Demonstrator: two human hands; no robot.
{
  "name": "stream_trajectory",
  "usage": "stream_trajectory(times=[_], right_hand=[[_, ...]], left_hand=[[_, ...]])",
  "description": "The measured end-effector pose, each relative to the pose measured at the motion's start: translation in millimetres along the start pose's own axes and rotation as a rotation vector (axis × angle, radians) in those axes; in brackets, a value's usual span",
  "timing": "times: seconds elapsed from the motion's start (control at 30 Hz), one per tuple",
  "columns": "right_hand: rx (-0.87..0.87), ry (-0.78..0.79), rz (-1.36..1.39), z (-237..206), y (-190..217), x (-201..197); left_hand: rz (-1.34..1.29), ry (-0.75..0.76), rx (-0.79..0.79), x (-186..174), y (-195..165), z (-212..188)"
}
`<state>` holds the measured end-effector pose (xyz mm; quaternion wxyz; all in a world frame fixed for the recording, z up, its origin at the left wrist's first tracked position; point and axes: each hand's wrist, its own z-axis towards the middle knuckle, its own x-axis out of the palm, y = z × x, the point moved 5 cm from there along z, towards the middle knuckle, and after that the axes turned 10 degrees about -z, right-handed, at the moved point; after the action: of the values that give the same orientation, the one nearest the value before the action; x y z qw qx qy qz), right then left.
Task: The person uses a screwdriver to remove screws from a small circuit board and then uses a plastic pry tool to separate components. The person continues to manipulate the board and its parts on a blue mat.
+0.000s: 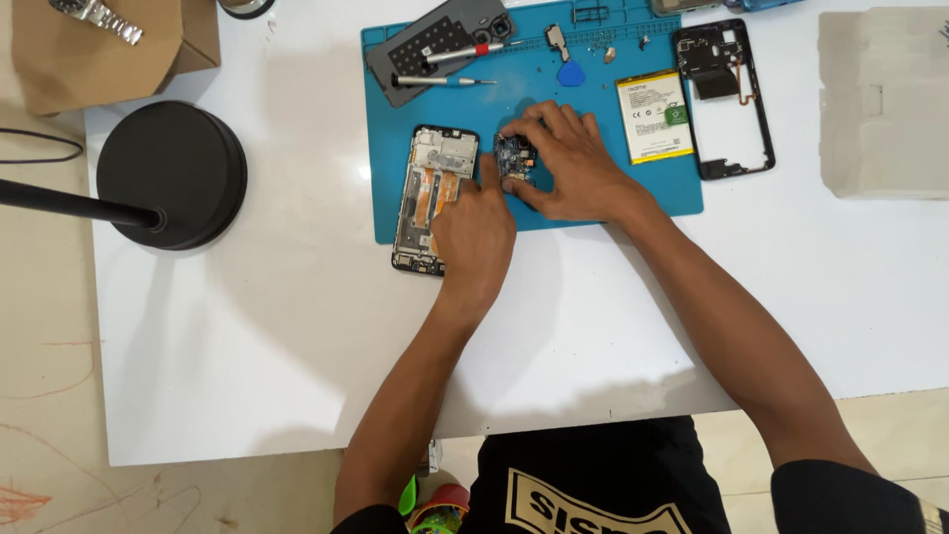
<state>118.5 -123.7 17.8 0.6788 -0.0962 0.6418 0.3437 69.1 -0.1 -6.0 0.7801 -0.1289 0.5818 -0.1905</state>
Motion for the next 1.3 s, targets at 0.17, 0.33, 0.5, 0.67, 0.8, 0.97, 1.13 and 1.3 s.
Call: stream_trajectory(times=[0.17, 0.33, 0.5, 0.67, 0.8, 0.97, 1.13, 1.3], right_hand=[[0.065, 0.057, 0.009, 1.1, -1.7, 2.9], [0.016, 0.012, -0.002, 1.0, 0.7, 0.3], [0.078, 0.074, 0.019, 1.4, -1.0, 2.7], [0.026, 0.025, 0.007, 1.5, 1.0, -0.3], [0.045, 0.036, 0.003, 3.0, 0.5, 0.2], [0.035, 0.028, 0.014, 1.5, 0.6, -0.3], [0.107, 0.082, 0.032, 3.1, -3.3, 2.7], [0.018, 0.010, 0.014, 1.7, -0.2, 0.1]], left_hand=[[0.030, -0.002, 0.004, -1.3, 1.6, -1.5], [0.005, 0.003, 0.003, -1.5, 2.4, 0.8], [0.024, 0.060, -0.021, 0.4, 0.3, 1.4], [-0.023, 0.027, -0.043, -1.0, -1.5, 3.9], [0.027, 0.039, -0.031, -1.1, -1.6, 3.6], [-0.045, 0.000, -0.032, -2.7, -1.5, 7.2], [-0.011, 0.015, -0.005, -4.3, 1.1, -2.2], [-0.036, -0.008, 0.039, -3.8, -0.2, -3.4]])
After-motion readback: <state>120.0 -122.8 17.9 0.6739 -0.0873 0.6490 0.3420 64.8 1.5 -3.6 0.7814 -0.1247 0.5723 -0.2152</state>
